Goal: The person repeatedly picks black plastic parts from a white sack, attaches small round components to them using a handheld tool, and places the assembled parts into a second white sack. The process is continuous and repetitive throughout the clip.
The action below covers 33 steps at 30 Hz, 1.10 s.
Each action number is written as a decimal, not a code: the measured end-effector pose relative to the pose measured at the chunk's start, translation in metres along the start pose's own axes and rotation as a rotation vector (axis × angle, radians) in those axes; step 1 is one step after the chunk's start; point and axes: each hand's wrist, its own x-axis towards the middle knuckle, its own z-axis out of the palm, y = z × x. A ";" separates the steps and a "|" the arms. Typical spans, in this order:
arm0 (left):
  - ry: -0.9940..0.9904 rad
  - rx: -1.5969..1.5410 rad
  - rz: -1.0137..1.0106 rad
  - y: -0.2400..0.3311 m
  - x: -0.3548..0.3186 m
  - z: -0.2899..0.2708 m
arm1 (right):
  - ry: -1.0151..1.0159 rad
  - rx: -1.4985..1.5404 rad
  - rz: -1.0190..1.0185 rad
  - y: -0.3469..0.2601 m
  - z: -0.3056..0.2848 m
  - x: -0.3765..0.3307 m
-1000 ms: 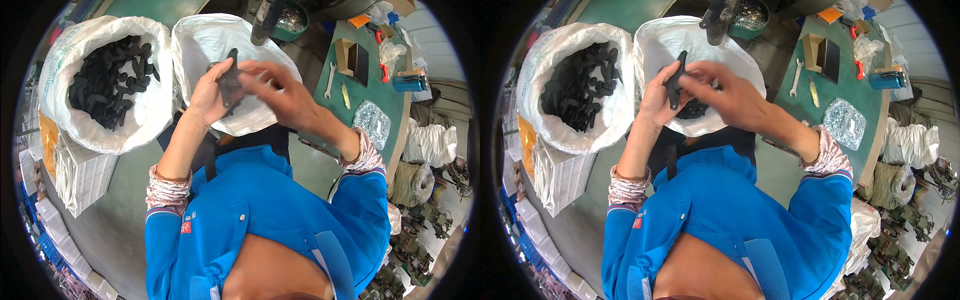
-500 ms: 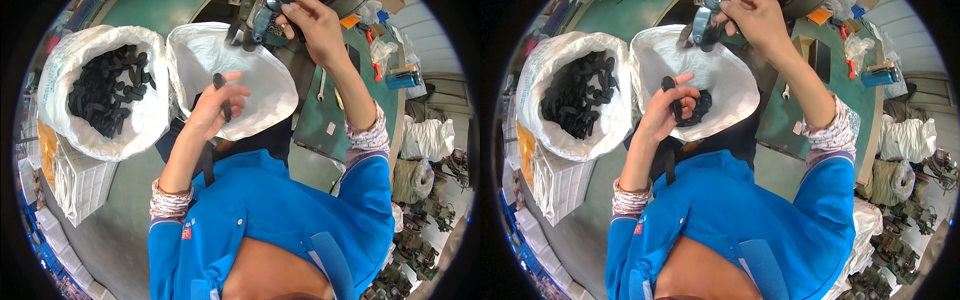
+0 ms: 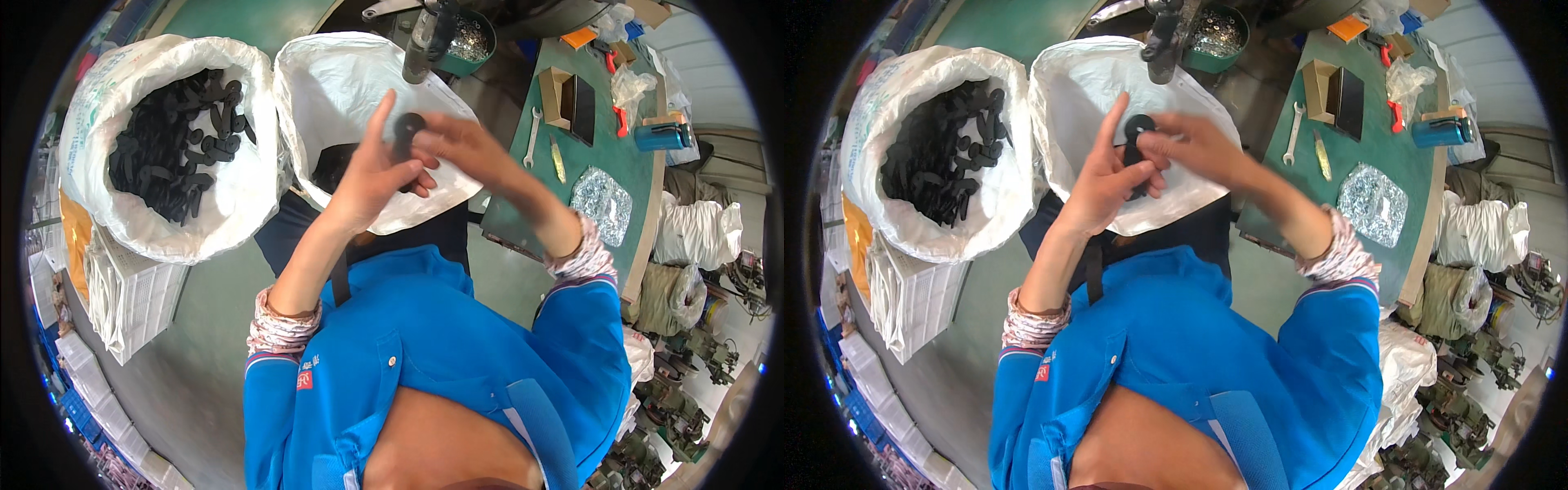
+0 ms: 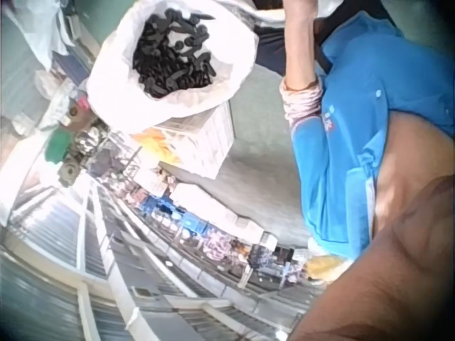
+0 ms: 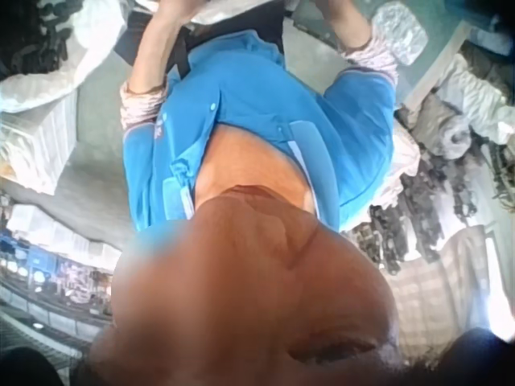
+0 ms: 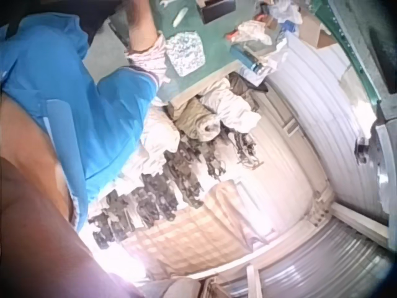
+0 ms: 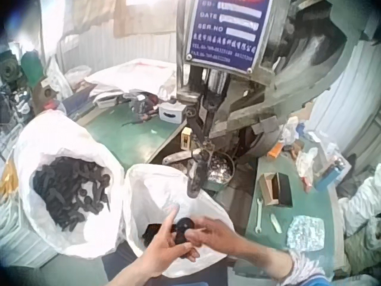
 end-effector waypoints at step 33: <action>0.772 0.888 0.133 0.041 -0.044 -0.077 | 0.642 0.218 0.266 0.122 -0.078 0.013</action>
